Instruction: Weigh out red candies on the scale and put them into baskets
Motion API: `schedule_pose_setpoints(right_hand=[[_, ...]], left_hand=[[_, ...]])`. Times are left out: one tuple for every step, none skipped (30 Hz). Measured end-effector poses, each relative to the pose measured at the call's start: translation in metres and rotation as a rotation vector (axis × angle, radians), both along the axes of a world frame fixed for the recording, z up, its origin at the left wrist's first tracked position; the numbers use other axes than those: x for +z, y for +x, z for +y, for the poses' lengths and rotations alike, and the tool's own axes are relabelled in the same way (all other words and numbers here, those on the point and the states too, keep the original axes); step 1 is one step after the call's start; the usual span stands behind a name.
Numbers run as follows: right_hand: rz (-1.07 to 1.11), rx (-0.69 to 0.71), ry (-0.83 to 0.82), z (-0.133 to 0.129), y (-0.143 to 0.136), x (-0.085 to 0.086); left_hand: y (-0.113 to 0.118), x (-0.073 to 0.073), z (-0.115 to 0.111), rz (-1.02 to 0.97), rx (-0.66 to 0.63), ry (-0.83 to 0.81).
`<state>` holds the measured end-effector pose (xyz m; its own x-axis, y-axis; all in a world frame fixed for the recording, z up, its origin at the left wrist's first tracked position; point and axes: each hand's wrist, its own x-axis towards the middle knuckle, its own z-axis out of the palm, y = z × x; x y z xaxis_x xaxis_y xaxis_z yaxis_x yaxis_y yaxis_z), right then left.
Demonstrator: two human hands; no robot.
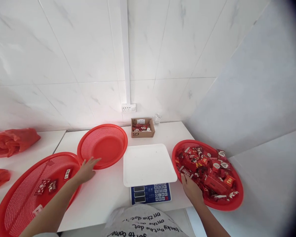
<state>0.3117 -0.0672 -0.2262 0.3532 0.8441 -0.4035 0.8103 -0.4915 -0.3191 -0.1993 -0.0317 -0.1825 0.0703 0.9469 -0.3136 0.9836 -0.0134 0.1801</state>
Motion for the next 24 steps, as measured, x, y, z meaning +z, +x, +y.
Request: schedule_pose_setpoints(right_hand=[[0.026, -0.005, -0.007, 0.002, 0.003, -0.004], [0.063, -0.007, -0.016, 0.005, 0.007, -0.008], [0.109, -0.011, -0.025, 0.007, 0.010, -0.012], [0.159, -0.018, -0.025, 0.010, 0.014, -0.016], [0.215, -0.024, -0.017, 0.013, 0.018, -0.019], [0.274, -0.031, -0.005, 0.016, 0.021, -0.021], [0.332, -0.039, 0.003, 0.019, 0.024, -0.023], [0.383, -0.046, 0.004, 0.021, 0.026, -0.024], [0.429, -0.047, -0.003, 0.023, 0.028, -0.025], [0.464, -0.050, -0.022, 0.025, 0.030, -0.026], [0.483, -0.050, -0.043, 0.027, 0.031, -0.026], [0.493, -0.050, -0.057, 0.029, 0.032, -0.027], [0.492, -0.053, -0.060, 0.031, 0.033, -0.029], [0.478, -0.027, -0.060, 0.033, 0.034, -0.031], [0.455, -0.004, -0.064, 0.035, 0.036, -0.033], [0.435, -0.006, -0.056, 0.037, 0.037, -0.036], [0.407, -0.007, -0.045, 0.038, 0.038, -0.038], [0.367, -0.013, -0.029, 0.039, 0.039, -0.041], [0.319, -0.018, -0.008, 0.040, 0.039, -0.044], [0.264, -0.015, 0.015, 0.041, 0.040, -0.046], [0.208, -0.008, 0.043, 0.041, 0.040, -0.047], [0.157, 0.001, 0.076, 0.042, 0.041, -0.048], [0.118, 0.009, 0.109, 0.044, 0.042, -0.048], [0.092, 0.017, 0.140, 0.046, 0.044, -0.048]], left_hand=[[0.010, -0.002, -0.003, -0.042, -0.032, -0.021], [0.019, -0.004, -0.006, -0.068, -0.046, -0.023], [0.027, -0.007, -0.008, -0.082, -0.046, -0.008], [0.034, -0.009, -0.008, -0.089, -0.031, 0.018], [0.040, -0.010, -0.007, -0.094, -0.011, 0.047], [0.045, -0.011, -0.005, -0.098, 0.013, 0.069], [0.050, -0.012, -0.002, -0.102, 0.030, 0.084], [0.054, -0.013, 0.002, -0.105, 0.041, 0.091], [0.059, -0.013, 0.006, -0.104, 0.048, 0.091], [0.065, -0.014, 0.011, -0.099, 0.053, 0.089], [0.071, -0.015, 0.015, -0.092, 0.059, 0.087], [0.077, -0.016, 0.019, -0.084, 0.067, 0.085], [0.083, -0.017, 0.022, -0.077, 0.077, 0.084], [0.089, -0.018, 0.025, -0.072, 0.087, 0.081], [0.095, -0.019, 0.027, -0.068, 0.096, 0.082], [0.101, -0.020, 0.028, -0.066, 0.098, 0.089], [0.107, -0.020, 0.028, -0.062, 0.099, 0.107], [0.112, -0.020, 0.027, -0.055, 0.101, 0.138], [0.117, -0.020, 0.025, -0.048, 0.103, 0.180], [0.122, -0.020, 0.023, -0.046, 0.105, 0.227], [0.127, -0.020, 0.020, -0.050, 0.105, 0.274], [0.133, -0.019, 0.017, -0.063, 0.103, 0.314], [0.139, -0.019, 0.013, -0.083, 0.095, 0.346], [0.145, -0.019, 0.010, -0.110, 0.082, 0.373]])
